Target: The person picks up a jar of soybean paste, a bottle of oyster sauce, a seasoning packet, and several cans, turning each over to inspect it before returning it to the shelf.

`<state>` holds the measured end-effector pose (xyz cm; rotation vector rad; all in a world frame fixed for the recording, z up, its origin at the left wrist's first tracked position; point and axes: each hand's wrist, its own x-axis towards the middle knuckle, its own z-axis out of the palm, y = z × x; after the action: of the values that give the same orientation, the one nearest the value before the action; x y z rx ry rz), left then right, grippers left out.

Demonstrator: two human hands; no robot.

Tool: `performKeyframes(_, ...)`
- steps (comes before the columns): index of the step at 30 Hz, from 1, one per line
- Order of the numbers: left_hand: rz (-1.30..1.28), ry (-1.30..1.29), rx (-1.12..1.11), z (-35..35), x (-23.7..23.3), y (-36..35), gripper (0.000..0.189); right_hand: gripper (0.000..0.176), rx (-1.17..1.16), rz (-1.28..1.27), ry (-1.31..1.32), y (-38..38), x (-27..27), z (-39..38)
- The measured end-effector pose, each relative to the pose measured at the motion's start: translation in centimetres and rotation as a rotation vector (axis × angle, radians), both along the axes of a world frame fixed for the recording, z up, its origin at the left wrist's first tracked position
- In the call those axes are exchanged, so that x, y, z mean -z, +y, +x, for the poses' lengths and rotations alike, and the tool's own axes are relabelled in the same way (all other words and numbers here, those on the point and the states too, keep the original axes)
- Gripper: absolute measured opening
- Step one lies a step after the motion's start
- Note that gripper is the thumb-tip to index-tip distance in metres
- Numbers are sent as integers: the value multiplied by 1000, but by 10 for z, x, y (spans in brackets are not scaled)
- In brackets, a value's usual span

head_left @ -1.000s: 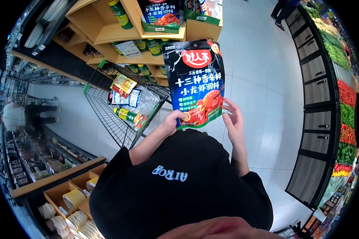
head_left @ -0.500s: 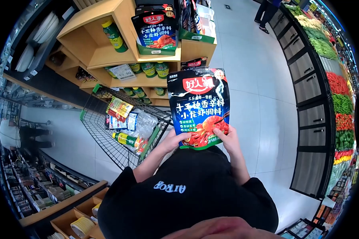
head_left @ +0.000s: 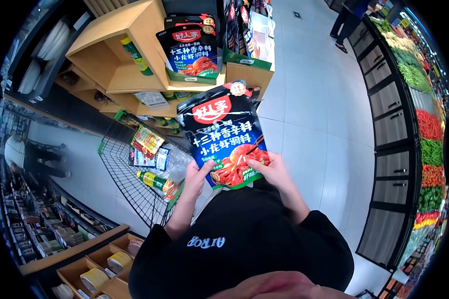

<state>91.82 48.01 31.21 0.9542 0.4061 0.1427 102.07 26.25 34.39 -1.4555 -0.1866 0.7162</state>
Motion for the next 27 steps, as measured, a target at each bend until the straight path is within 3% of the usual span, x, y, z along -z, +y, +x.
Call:
performKeyframes(9,94,-120,-492,85,-30,-44,27,25,-415,-4,-55,-45,-10,145)
performKeyframes(12,260,-125,-636,94,-35,-66,27,25,-524,48,-25,-52,-12,182)
performKeyframes(17,238,-4,-823,86,-39,-93,18,29,-706,32,-46,-62,-8,221)
performKeyframes(19,294,-9,-838,89,-50,-101,14,29,-732,78,-8,-64,-2,227)
performKeyframes(20,341,-53,-794,84,-43,-99,29,28,-733,104,-6,-65,-2,229)
performKeyframes(23,406,-87,-811,93,-49,-104,28,25,-712,139,-18,-70,-8,236)
performKeyframes(27,408,-87,-921,119,-72,-124,14,25,-700,196,38,-83,-6,245)
